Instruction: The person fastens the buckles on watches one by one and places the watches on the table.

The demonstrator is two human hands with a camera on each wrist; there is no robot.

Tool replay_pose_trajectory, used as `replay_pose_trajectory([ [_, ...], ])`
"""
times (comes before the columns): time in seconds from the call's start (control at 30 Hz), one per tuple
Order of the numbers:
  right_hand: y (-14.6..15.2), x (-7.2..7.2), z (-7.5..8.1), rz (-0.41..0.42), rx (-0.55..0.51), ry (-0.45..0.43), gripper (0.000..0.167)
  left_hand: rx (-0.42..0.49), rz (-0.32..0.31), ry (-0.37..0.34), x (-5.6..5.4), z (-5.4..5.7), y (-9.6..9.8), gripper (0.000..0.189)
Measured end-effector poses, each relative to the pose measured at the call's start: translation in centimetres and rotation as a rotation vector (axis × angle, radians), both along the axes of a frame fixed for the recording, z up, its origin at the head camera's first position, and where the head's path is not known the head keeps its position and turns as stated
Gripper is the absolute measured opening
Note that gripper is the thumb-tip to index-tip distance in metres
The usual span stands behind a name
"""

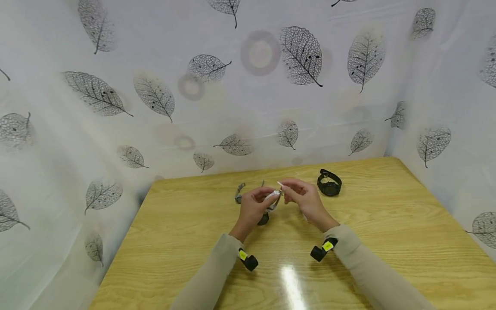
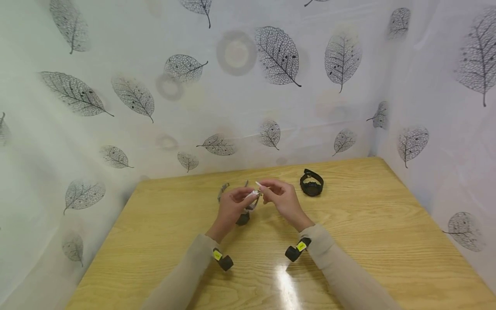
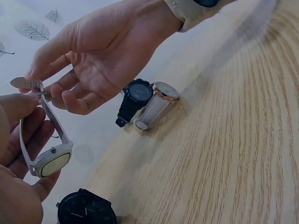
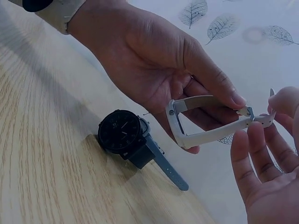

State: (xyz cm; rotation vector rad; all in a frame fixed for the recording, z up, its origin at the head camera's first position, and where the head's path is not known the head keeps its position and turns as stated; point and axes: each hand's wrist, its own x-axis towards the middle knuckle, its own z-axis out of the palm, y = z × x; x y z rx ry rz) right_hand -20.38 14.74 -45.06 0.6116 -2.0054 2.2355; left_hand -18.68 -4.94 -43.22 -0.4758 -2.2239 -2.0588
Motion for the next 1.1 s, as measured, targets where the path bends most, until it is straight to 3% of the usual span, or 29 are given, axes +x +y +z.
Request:
replay_pose_trajectory([
  [0.27, 0.2, -0.1, 0.0, -0.024, 0.098, 0.050, 0.021, -0.011, -0.004, 0.013, 0.2, 0.2, 0.1, 0.017],
  [0.47, 0.5, -0.3, 0.1, 0.030, 0.126, 0.069, 0.016, -0.036, 0.005, 0.018, 0.2, 0.3, 0.1, 0.018],
  [0.67, 0.8, -0.4, 0.9, 0.039, 0.219, 0.050, 0.013, -0.052, -0.006, 0.039, 0.2, 0.3, 0.0, 0.019],
  [1.1, 1.1, -0.3, 1.2, 0.082, 0.302, 0.031, 0.009, -0.063, -0.009, 0.036, 0.3, 0.4, -0.1, 0.019],
])
